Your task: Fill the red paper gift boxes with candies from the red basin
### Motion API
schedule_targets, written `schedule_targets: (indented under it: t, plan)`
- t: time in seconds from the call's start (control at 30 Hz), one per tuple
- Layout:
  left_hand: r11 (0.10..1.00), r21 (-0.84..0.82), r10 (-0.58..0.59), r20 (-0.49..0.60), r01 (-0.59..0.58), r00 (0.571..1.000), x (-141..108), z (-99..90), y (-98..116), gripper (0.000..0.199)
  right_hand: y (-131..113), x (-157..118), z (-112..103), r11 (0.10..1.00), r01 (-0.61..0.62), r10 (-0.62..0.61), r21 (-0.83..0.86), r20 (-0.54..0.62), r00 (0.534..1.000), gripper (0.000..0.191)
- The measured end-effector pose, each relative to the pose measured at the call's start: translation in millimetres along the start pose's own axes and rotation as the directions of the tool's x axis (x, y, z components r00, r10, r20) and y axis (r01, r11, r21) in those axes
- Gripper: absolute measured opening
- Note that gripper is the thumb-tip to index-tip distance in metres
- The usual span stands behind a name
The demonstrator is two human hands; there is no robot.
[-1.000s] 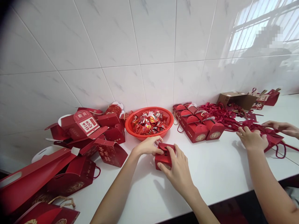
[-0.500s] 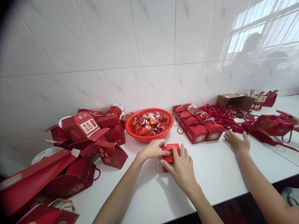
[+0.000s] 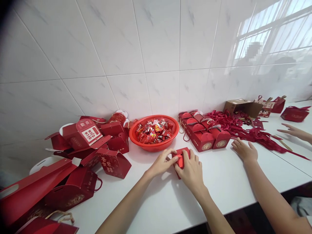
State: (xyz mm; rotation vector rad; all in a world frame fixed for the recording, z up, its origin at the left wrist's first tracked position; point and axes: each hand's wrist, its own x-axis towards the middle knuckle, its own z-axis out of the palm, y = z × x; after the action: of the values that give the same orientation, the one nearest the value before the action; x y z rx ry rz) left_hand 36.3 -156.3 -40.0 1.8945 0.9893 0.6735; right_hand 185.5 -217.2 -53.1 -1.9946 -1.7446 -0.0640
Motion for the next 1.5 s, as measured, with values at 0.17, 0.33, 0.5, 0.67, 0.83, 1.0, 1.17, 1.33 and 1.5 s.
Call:
schedule_targets:
  t: [0.17, 0.33, 0.5, 0.67, 0.83, 1.0, 1.17, 1.33, 1.5]
  plan:
    - [0.984, -0.164, -0.071, 0.029, 0.075, 0.997, -16, -7.9, -26, 0.042, 52, 9, -13, 0.998, -0.009, 0.020, 0.069, -0.154, 0.988, 0.047]
    - [0.985, -0.156, -0.078, 0.000, 0.077, 0.997, -32, -19.7, -37, 0.033, 124, 25, -22, 0.993, -0.119, 0.115, -0.001, -0.262, 0.958, 0.055]
    - [0.990, -0.141, -0.032, -0.050, 0.024, 0.998, -40, -24.3, -32, 0.028, 163, 47, -12, 0.993, 0.039, -0.012, 0.115, -0.229, 0.973, 0.054]
    - [0.992, -0.082, 0.081, -0.127, -0.092, 0.989, -49, -33.6, -14, 0.023, 166, 55, -4, 0.990, 0.082, -0.054, 0.113, -0.234, 0.971, 0.063]
    - [0.948, 0.155, 0.317, -0.399, -0.277, 0.861, -69, -72.3, 7, 0.018, 134, 50, -12, 0.993, 0.059, -0.015, 0.105, -0.380, 0.925, 0.070]
    - [0.880, 0.472, 0.375, -0.749, 0.043, 0.547, -91, -123.9, 2, 0.021, 63, 56, -23, 0.914, 0.331, -0.208, 0.236, -0.428, 0.880, 0.051]
    - [0.781, 0.432, 0.199, -0.856, 0.451, 0.476, -92, -134.6, -26, 0.041, -1, 61, -23, 0.789, 0.513, -0.392, 0.338, -0.364, 0.845, 0.039]
    - [0.830, 0.454, 0.231, -0.809, 0.325, 0.540, -90, -125.4, -36, 0.009, -28, 55, -24, 0.713, 0.589, -0.509, 0.380, -0.297, 0.808, 0.031]
    - [0.938, 0.345, 0.276, -0.796, 0.029, 0.539, -90, -107.4, -29, 0.017, -38, 49, -20, 0.682, 0.615, -0.558, 0.397, -0.261, 0.788, 0.028]
